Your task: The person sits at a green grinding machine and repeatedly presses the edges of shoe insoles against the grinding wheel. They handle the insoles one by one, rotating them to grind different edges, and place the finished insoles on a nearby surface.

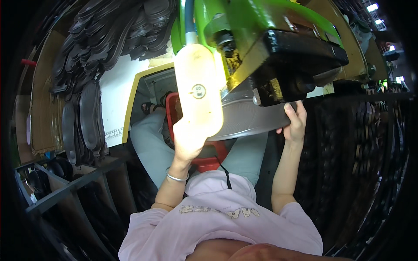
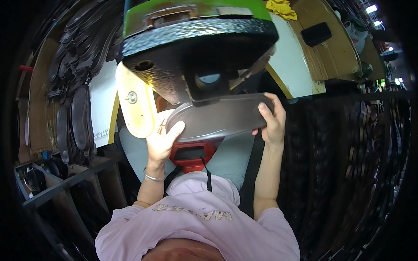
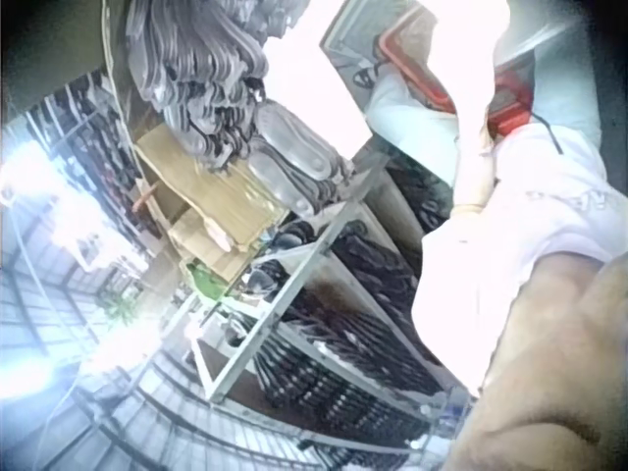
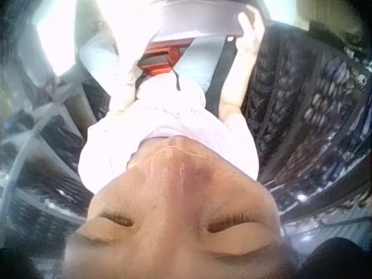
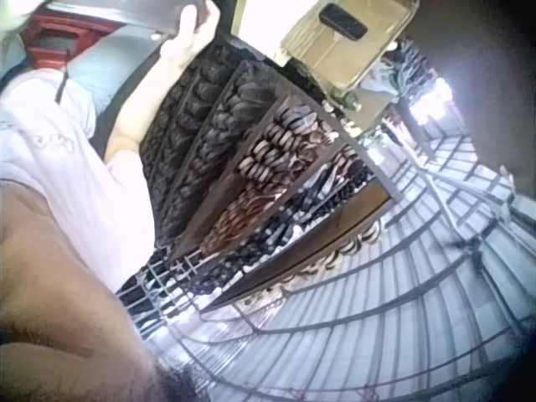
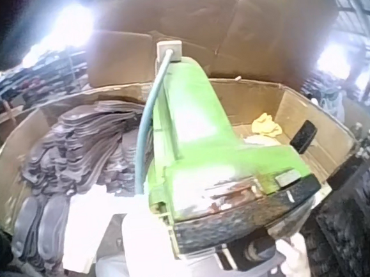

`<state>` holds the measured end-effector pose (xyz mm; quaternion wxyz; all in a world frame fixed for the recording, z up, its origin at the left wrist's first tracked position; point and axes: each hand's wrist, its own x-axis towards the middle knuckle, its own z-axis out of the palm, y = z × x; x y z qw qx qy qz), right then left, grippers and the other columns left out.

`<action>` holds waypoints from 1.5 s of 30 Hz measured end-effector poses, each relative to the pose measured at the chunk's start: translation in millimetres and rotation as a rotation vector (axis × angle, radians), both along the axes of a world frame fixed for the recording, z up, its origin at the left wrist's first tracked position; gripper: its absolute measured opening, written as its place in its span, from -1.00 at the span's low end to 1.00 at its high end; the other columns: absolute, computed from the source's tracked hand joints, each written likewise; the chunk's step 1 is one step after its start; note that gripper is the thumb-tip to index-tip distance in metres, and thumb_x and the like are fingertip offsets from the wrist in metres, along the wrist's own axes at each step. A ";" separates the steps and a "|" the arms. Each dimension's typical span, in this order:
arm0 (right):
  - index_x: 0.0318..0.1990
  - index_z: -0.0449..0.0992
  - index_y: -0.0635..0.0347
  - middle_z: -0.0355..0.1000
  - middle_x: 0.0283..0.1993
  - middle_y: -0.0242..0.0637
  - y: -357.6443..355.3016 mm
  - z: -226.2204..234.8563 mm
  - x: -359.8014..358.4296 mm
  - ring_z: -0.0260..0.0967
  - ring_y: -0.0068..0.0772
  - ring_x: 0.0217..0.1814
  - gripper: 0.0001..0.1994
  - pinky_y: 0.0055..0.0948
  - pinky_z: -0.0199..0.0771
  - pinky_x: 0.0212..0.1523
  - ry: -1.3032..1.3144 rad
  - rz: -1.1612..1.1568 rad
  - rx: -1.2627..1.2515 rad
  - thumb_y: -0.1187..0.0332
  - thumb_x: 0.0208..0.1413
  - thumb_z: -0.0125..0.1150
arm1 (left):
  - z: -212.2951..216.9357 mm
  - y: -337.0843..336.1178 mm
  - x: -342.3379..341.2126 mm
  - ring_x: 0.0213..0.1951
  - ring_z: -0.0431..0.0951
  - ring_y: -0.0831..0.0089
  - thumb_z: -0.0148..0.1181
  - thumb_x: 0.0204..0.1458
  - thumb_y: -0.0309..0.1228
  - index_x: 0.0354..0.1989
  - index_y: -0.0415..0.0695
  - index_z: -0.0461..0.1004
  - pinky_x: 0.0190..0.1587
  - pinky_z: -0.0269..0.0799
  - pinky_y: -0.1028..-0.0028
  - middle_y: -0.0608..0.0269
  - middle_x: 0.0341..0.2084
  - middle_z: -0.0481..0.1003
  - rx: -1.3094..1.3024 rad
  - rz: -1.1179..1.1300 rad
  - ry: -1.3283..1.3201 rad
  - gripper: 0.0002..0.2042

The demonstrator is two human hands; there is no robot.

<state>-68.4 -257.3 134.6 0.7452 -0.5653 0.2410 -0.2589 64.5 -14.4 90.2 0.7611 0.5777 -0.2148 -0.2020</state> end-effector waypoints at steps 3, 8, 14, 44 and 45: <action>-0.03 0.27 0.36 0.41 -0.29 -0.15 1.2 0.8 22.7 0.37 -0.51 -0.60 -0.68 -0.60 0.31 -0.84 -0.051 0.121 0.048 0.41 0.11 0.12 | 17.0 9.8 6.4 -0.19 0.53 0.44 0.27 -0.09 -0.66 -0.11 -0.39 0.44 -0.05 0.42 0.50 0.13 -0.23 0.53 -0.034 0.076 0.014 -0.68; 0.02 0.29 0.32 0.41 -0.25 -0.22 31.7 -8.2 45.0 0.42 -0.50 -0.48 -0.68 -0.58 0.41 -0.79 -0.114 0.270 0.123 0.50 0.09 0.12 | 9.6 53.0 19.8 -0.20 0.53 0.45 0.21 -0.07 -0.70 -0.11 -0.40 0.43 -0.07 0.42 0.51 0.10 -0.25 0.53 -0.059 0.133 0.164 -0.71; -0.14 0.42 0.34 0.44 -0.34 -0.26 72.5 -9.2 64.9 0.45 -0.49 -0.44 -0.74 -0.59 0.47 -0.76 -0.123 0.278 0.140 0.58 -0.03 0.25 | -21.2 98.9 23.1 -0.25 0.52 0.52 0.22 -0.05 -0.65 -0.22 -0.33 0.43 -0.12 0.42 0.55 0.16 -0.31 0.52 -0.030 0.151 0.274 -0.80; -0.11 0.43 0.38 0.50 -0.14 -0.02 50.2 -46.3 27.1 0.49 -0.30 -0.09 -0.74 -0.44 0.49 -0.03 -0.178 0.008 -0.425 0.56 0.03 0.26 | -26.4 49.0 11.1 -0.26 0.62 0.24 0.15 -0.28 -0.80 -0.32 -0.29 0.54 -0.14 0.51 0.40 0.07 -0.33 0.60 0.207 0.427 -0.555 -0.71; -0.11 0.43 0.38 0.50 -0.13 -0.02 49.8 -46.2 27.1 0.49 -0.30 -0.08 -0.74 -0.43 0.49 -0.03 -0.177 0.003 -0.417 0.56 0.03 0.26 | -26.3 48.2 11.8 -0.26 0.62 0.24 0.15 -0.28 -0.80 -0.32 -0.29 0.54 -0.13 0.51 0.40 0.07 -0.33 0.60 0.203 0.430 -0.562 -0.72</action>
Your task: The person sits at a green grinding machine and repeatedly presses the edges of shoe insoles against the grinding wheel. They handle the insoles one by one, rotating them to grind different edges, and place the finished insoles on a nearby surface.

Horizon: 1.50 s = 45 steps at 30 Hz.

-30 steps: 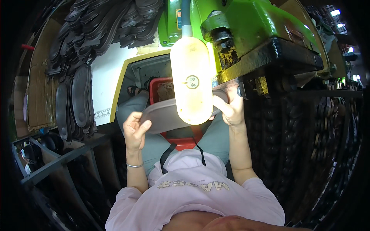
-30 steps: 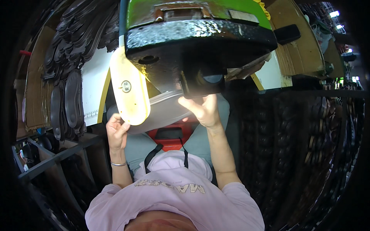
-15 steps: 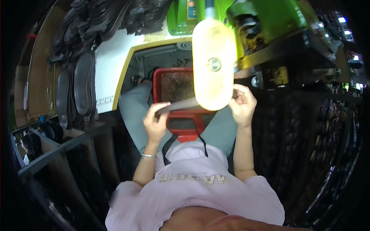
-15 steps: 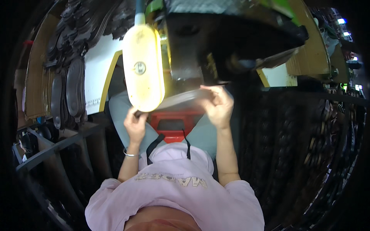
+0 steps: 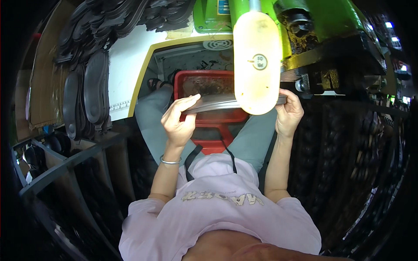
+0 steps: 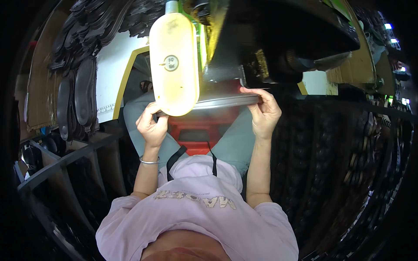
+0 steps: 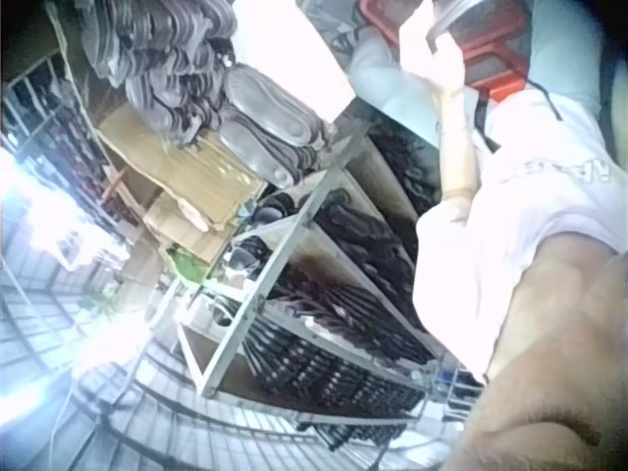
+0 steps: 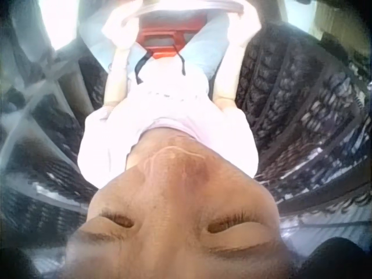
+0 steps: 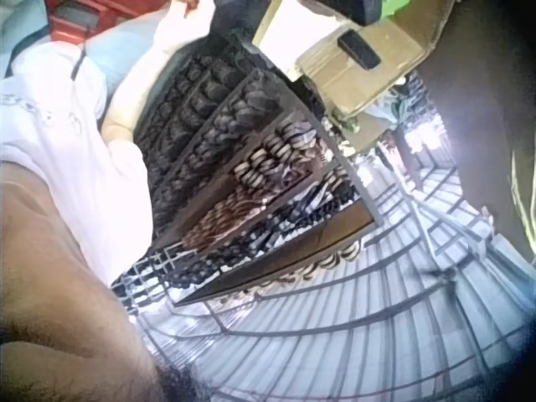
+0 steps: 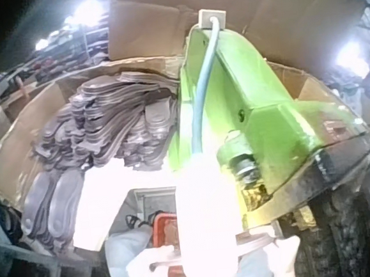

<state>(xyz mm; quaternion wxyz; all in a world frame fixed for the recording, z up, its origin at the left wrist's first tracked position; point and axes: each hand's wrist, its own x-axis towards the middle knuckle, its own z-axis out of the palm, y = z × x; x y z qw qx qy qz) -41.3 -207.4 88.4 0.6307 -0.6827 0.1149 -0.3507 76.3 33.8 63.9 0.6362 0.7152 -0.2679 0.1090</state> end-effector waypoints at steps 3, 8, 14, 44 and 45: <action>-0.11 0.43 0.38 0.50 -0.13 0.00 0.4 -2.2 -0.6 0.49 -0.27 -0.07 -0.74 -0.42 0.49 -0.01 0.006 -0.014 0.024 0.57 0.02 0.26 | -2.4 0.6 2.4 -0.27 0.62 0.23 0.15 -0.29 -0.80 -0.32 -0.29 0.54 -0.13 0.51 0.40 0.07 -0.34 0.60 -0.011 -0.001 0.003 -0.72; -0.11 0.44 0.41 0.50 -0.12 0.03 1.9 -3.2 0.3 0.49 -0.24 -0.05 -0.74 -0.38 0.48 0.01 0.002 -0.034 0.032 0.60 0.01 0.26 | 1.9 -0.3 8.7 -0.26 0.62 0.20 0.12 -0.31 -0.80 -0.32 -0.29 0.54 -0.11 0.52 0.35 0.09 -0.34 0.60 0.000 0.005 -0.079 -0.70; -0.13 0.45 0.43 0.49 -0.11 0.05 2.9 -1.8 1.7 0.48 -0.24 -0.04 -0.76 -0.36 0.46 0.04 -0.010 -0.024 0.039 0.68 0.00 0.21 | -3.5 -0.6 11.8 -0.24 0.62 0.20 0.11 -0.30 -0.81 -0.32 -0.30 0.54 -0.10 0.52 0.34 0.09 -0.34 0.60 -0.018 0.021 -0.027 -0.70; -0.13 0.47 0.40 0.27 -0.64 -0.43 4.6 14.4 6.3 0.00 -0.75 -0.80 -0.72 -0.67 0.12 -0.84 0.274 0.071 0.633 0.31 0.25 -0.03 | 13.3 17.0 29.7 0.04 0.43 0.25 0.01 -0.12 -0.54 -0.04 -0.31 0.39 0.10 0.40 0.32 0.01 0.02 0.42 -0.686 -0.539 1.461 -0.62; -0.13 0.47 0.40 0.26 -0.65 -0.43 4.3 15.2 5.4 0.01 -0.75 -0.80 -0.71 -0.67 0.12 -0.84 0.279 0.069 0.628 0.30 0.26 -0.03 | 15.4 17.0 29.8 0.03 0.44 0.25 0.01 -0.12 -0.54 -0.04 -0.30 0.39 0.08 0.41 0.32 0.01 0.02 0.42 -0.681 -0.543 1.461 -0.62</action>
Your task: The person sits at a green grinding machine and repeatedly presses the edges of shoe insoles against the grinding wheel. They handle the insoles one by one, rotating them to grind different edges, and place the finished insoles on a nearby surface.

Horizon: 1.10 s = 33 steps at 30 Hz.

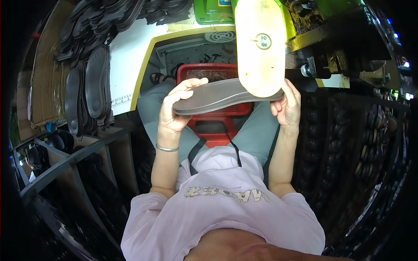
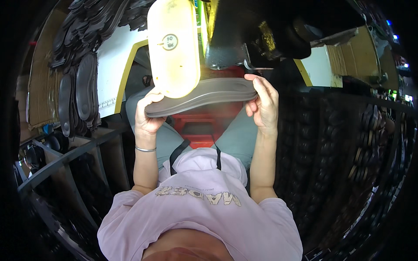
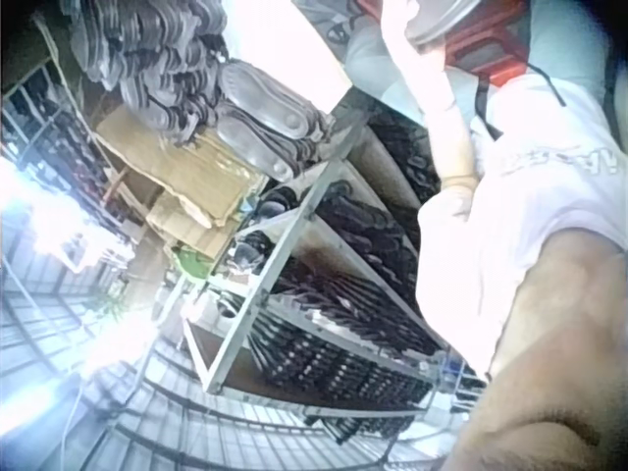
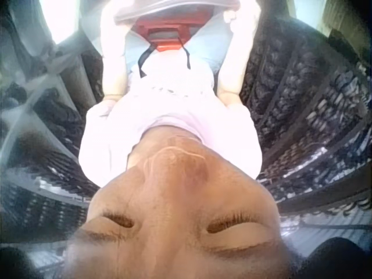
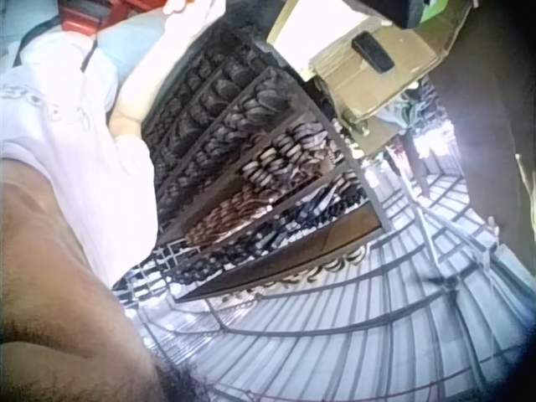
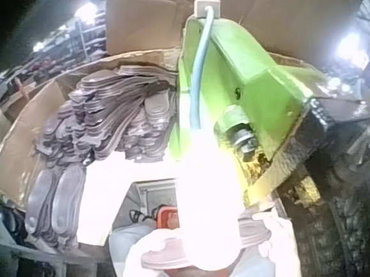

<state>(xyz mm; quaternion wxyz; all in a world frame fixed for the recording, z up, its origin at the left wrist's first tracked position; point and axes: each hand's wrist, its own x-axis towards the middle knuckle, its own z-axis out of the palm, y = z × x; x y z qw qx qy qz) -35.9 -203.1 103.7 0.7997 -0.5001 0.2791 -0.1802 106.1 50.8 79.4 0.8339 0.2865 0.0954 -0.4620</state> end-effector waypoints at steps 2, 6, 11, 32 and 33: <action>-0.14 0.48 0.39 0.24 -0.66 -0.44 -0.3 0.7 -1.9 0.01 -0.74 -0.81 -0.70 -0.67 0.13 -0.84 0.010 0.001 -0.009 0.28 0.27 -0.03 | 0.1 -0.3 -0.6 0.02 0.44 0.26 0.02 -0.11 -0.53 -0.06 -0.29 0.40 0.05 0.44 0.33 0.01 0.02 0.42 0.008 -0.010 0.010 -0.64; -0.16 0.50 0.36 0.21 -0.69 -0.45 -4.6 -1.6 -6.0 0.01 -0.74 -0.82 -0.67 -0.66 0.13 -0.85 0.051 -0.009 -0.011 0.21 0.28 -0.03 | -6.2 -4.3 -3.1 -0.04 0.50 0.29 0.05 -0.11 -0.53 -0.11 -0.27 0.42 -0.09 0.54 0.42 -0.01 -0.01 0.44 -0.001 0.016 0.075 -0.68; -0.16 0.51 0.34 0.19 -0.70 -0.45 -5.2 -1.8 -6.9 0.01 -0.74 -0.84 -0.64 -0.66 0.12 -0.87 0.068 -0.013 0.006 0.17 0.28 -0.04 | -17.5 -3.9 -1.8 -0.22 0.59 0.32 0.06 -0.08 -0.54 -0.16 -0.27 0.43 -0.39 0.62 0.57 -0.05 -0.05 0.47 -0.096 0.015 0.175 -0.74; -0.24 0.34 0.10 0.24 -0.59 -0.47 -25.2 -61.0 -70.4 0.11 -0.56 -0.87 -0.79 -0.56 0.09 -0.88 0.254 0.112 0.413 0.50 -0.09 0.11 | -22.3 -4.9 -2.8 0.05 0.41 0.19 -0.03 0.19 -0.31 0.04 -0.27 0.33 0.14 0.31 0.23 0.05 0.06 0.37 -0.085 0.051 -0.033 -0.66; -0.19 0.31 0.09 0.23 -0.60 -0.45 -28.7 -74.8 -87.3 0.16 -0.50 -0.84 -0.74 -0.50 0.17 -0.85 0.202 0.042 0.478 0.51 -0.09 0.11 | -18.1 8.3 2.7 0.06 0.40 0.15 -0.04 0.22 -0.22 0.11 -0.25 0.27 0.10 0.35 0.20 0.01 0.11 0.30 -0.075 0.046 -0.240 -0.60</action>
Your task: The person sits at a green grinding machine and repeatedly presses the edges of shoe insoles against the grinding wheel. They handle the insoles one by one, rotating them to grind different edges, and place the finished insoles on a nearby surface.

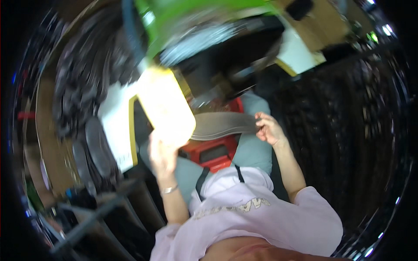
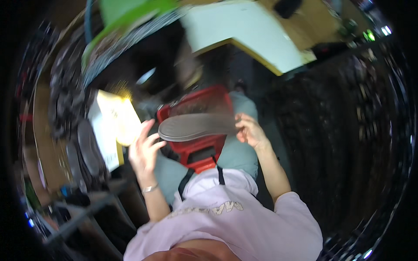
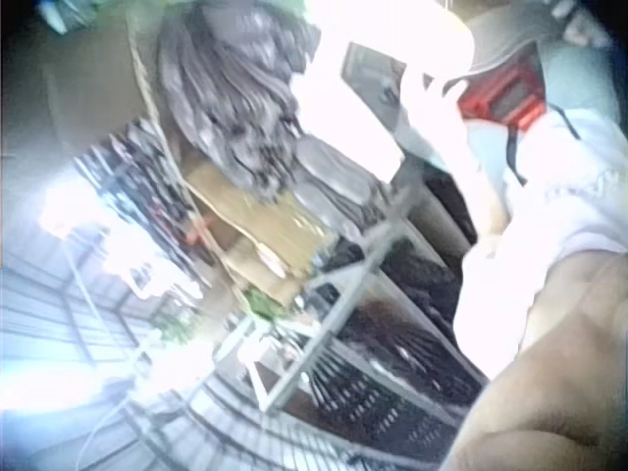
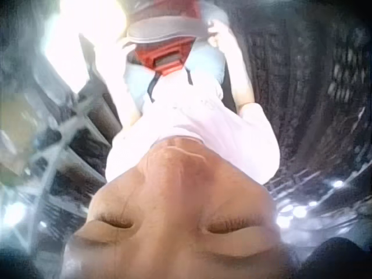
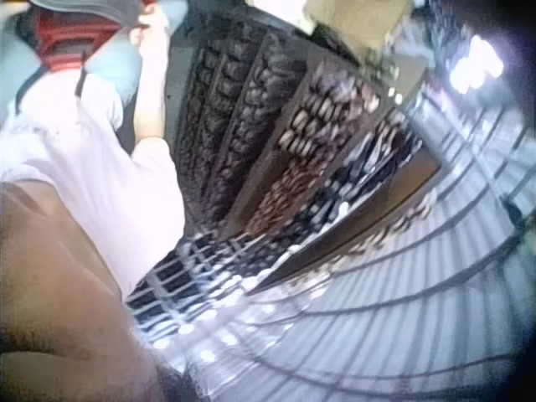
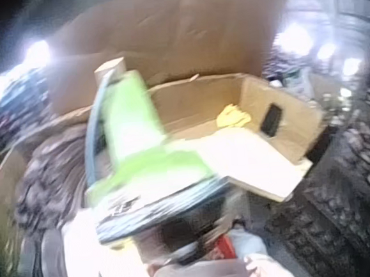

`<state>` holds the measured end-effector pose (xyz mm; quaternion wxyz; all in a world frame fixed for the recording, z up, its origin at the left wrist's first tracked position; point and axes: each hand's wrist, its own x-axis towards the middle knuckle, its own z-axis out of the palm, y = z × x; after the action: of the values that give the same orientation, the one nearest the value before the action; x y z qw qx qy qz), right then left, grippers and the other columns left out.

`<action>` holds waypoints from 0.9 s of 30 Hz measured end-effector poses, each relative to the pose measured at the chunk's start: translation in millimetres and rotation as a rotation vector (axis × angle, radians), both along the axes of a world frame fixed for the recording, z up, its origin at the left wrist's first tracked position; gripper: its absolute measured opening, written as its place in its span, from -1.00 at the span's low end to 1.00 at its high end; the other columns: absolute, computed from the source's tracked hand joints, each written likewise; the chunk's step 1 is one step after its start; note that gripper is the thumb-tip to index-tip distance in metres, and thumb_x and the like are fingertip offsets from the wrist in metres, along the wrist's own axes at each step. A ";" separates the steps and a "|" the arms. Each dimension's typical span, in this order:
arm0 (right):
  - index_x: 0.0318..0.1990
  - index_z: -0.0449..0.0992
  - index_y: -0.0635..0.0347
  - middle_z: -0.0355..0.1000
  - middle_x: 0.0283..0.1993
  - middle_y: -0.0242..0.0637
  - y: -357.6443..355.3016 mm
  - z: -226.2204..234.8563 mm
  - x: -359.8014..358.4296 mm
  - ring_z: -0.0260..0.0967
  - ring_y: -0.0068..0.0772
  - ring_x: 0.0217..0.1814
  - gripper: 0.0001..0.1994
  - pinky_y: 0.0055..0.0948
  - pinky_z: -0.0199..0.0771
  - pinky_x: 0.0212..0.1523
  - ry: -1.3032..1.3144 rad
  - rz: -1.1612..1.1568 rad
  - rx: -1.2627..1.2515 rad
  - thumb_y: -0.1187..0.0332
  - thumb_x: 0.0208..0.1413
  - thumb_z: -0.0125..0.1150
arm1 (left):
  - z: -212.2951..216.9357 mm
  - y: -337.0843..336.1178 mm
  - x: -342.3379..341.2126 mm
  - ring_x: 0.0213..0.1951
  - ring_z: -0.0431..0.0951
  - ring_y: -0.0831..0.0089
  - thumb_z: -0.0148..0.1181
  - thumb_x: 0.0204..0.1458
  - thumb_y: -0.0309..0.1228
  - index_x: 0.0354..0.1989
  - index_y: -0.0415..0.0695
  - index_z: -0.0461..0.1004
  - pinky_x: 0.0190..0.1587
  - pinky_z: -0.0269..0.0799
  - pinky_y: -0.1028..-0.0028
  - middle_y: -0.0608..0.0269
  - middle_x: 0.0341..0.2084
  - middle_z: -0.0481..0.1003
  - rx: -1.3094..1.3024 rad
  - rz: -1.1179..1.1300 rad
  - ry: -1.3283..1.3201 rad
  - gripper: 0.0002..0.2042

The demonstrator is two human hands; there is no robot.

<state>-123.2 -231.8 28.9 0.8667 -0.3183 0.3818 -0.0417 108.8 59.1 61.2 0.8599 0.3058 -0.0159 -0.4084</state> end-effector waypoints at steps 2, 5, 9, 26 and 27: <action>0.01 0.27 0.15 0.33 -0.51 -0.35 -7.7 4.9 -21.9 0.25 -0.46 -0.75 -0.60 -0.46 0.27 -0.79 -0.098 -0.176 -0.065 0.50 -0.05 0.07 | 12.4 29.8 17.0 0.00 0.43 0.22 0.05 0.17 -0.32 0.07 -0.30 0.32 0.02 0.42 0.27 0.00 0.04 0.34 0.763 0.489 -0.662 -0.63; 0.22 0.13 0.18 0.40 -0.30 -0.21 -23.3 23.8 -16.5 0.35 -0.40 -0.62 -0.45 -0.46 0.36 -0.69 -0.284 -0.355 -0.247 0.50 0.00 0.04 | 12.3 119.7 63.8 0.05 0.36 0.08 0.26 -0.03 -0.32 -0.04 -0.23 0.43 0.08 0.26 0.16 -0.01 0.01 0.36 1.869 0.815 -1.577 -0.61; 0.32 0.01 0.13 0.40 -0.14 -0.05 -53.9 32.1 73.1 0.50 -0.25 -0.42 -0.37 -0.35 0.55 -0.48 -0.524 -0.464 -0.379 0.58 0.07 0.04 | -24.7 187.1 80.4 0.20 0.13 -0.06 0.16 0.01 -0.06 0.29 0.07 0.16 0.12 0.10 -0.10 -0.12 0.22 0.11 2.472 0.509 -1.374 -0.35; 0.12 0.21 0.21 0.46 -0.20 -0.16 -30.3 -29.2 177.1 0.48 -0.40 -0.31 -0.65 -0.43 0.56 -0.41 -0.227 0.091 -0.659 0.28 0.25 -0.03 | 112.6 142.3 17.3 0.02 0.40 0.21 0.46 -0.41 -0.49 -0.25 -0.11 0.61 0.09 0.28 0.29 0.09 -0.06 0.41 1.556 0.675 -1.265 -0.60; 0.07 0.29 0.28 0.47 -0.15 -0.17 -7.7 -36.8 159.8 0.50 -0.41 -0.24 -0.68 -0.44 0.57 -0.34 -0.271 0.213 -0.674 0.27 0.27 -0.06 | 120.0 123.9 6.4 0.01 0.40 0.21 0.47 -0.47 -0.48 -0.28 -0.10 0.61 0.08 0.30 0.28 0.11 -0.08 0.41 1.463 0.542 -1.310 -0.59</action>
<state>36.6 -239.6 -7.9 0.7554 -0.6152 0.1935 -0.1164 115.1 183.0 181.2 0.3479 0.9134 -0.1602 0.1381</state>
